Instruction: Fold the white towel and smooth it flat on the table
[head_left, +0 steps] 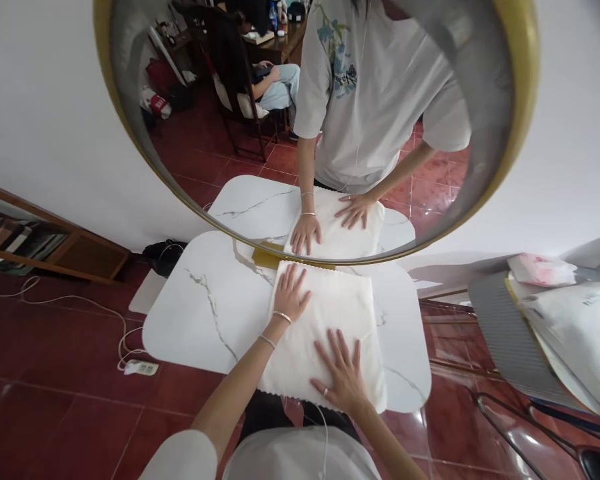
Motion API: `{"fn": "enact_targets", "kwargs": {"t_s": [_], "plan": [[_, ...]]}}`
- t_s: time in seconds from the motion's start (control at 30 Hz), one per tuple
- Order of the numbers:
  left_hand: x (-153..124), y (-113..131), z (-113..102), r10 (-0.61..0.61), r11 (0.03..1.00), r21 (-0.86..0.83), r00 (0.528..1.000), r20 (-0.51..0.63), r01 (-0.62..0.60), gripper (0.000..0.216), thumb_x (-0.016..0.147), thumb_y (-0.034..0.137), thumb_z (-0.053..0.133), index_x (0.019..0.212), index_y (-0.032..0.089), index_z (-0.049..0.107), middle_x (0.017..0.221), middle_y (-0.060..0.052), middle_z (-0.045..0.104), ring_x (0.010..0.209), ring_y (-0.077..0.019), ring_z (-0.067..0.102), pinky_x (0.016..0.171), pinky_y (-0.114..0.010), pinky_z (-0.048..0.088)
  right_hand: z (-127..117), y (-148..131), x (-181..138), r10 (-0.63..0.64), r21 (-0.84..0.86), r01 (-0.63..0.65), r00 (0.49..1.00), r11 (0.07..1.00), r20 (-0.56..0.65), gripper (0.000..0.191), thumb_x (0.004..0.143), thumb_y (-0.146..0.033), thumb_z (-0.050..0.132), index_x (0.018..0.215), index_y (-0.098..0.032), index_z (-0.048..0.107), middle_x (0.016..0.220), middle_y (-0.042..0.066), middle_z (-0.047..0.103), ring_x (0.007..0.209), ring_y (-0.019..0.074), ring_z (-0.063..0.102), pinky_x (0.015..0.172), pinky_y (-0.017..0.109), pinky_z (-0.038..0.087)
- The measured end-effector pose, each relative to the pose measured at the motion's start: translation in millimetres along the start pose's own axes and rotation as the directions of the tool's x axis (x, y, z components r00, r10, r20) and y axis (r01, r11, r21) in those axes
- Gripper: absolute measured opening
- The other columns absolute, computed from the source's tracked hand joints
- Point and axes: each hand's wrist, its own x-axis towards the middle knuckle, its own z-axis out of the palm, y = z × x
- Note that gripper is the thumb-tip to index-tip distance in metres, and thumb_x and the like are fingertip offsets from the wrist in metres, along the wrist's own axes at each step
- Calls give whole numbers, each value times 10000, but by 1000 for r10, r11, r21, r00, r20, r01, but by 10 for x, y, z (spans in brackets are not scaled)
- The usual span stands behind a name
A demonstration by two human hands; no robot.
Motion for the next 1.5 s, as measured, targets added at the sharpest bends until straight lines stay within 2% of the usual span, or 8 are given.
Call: {"fn": "enact_targets", "kwargs": {"t_s": [0.2, 0.3, 0.4, 0.67, 0.8, 1.13, 1.33, 1.5], "plan": [[-96, -999, -381, -82, 996, 34, 997, 8, 82, 622, 923, 418, 459, 1482, 175, 333, 1594, -136, 185, 1479, -286, 123, 1169, -482, 218, 178, -760, 709, -35, 30, 35, 999, 999, 16, 798, 856, -623, 502, 1524, -322, 185, 1597, 125, 140, 1458, 390, 123, 1093, 702, 24], [-127, -1329, -503, -121, 992, 48, 993, 14, 121, 648, 913, 417, 470, 1488, 162, 316, 1597, -145, 161, 1479, -302, 102, 1164, -504, 226, 257, -1056, 940, -37, 22, 37, 999, 999, 6, 774, 868, -612, 490, 1522, -317, 199, 1595, 118, 156, 1459, 382, 131, 1098, 697, 27], [-107, -1335, -493, -38, 999, 24, 997, 63, 36, 615, 925, 318, 433, 1498, 159, 279, 1603, -136, 136, 1483, -278, 71, 1178, -496, 204, 301, -1128, 951, -6, -13, 6, 1000, 1000, -13, 740, 880, -623, 458, 1516, -330, 220, 1592, 99, 179, 1457, 367, 158, 1112, 678, 47], [73, -536, -116, 217, 972, -119, 970, 107, -204, 606, 943, 293, 401, 1500, 113, 243, 1603, -160, 109, 1484, -267, 19, 1206, -473, 128, 264, -718, 442, 122, -111, -129, 990, 985, -70, 749, 900, -595, 418, 1533, -342, 108, 1593, 84, 183, 1450, 356, 201, 1113, 668, 109], [106, -442, -53, 242, 961, -163, 965, 106, -223, 575, 946, 271, 386, 1494, 138, 271, 1607, -135, 119, 1486, -239, 53, 1209, -446, 142, 231, -693, 387, 145, -124, -155, 986, 980, -84, 754, 909, -582, 394, 1539, -328, 68, 1599, 96, 150, 1451, 372, 185, 1100, 690, 109], [18, -1130, -416, 228, 968, -143, 961, 155, -206, 577, 928, 260, 432, 1483, 162, 307, 1601, -111, 177, 1485, -232, 98, 1200, -459, 181, 379, -1270, 765, 107, -115, -114, 992, 987, -60, 860, 872, -623, 466, 1542, -299, 35, 1605, 138, 73, 1456, 409, 113, 1093, 700, 102], [-32, -1618, -604, 138, 989, -75, 983, 121, -129, 516, 946, 255, 414, 1456, 190, 367, 1591, -112, 212, 1477, -258, 134, 1190, -498, 212, 440, -1696, 1051, 89, -87, -94, 994, 992, -63, 832, 881, -605, 473, 1542, -277, 88, 1603, 150, 54, 1456, 417, 94, 1093, 700, 88], [-477, -1882, -928, 112, 994, -22, 985, 128, -110, 495, 951, 175, 361, 1440, 236, 409, 1554, -83, 322, 1448, -208, 256, 1183, -428, 261, 474, -1901, 1218, 72, -55, -75, 996, 996, -53, 788, 878, -599, 487, 1532, -288, 177, 1604, 138, 74, 1457, 412, 96, 1102, 687, 75]]}}
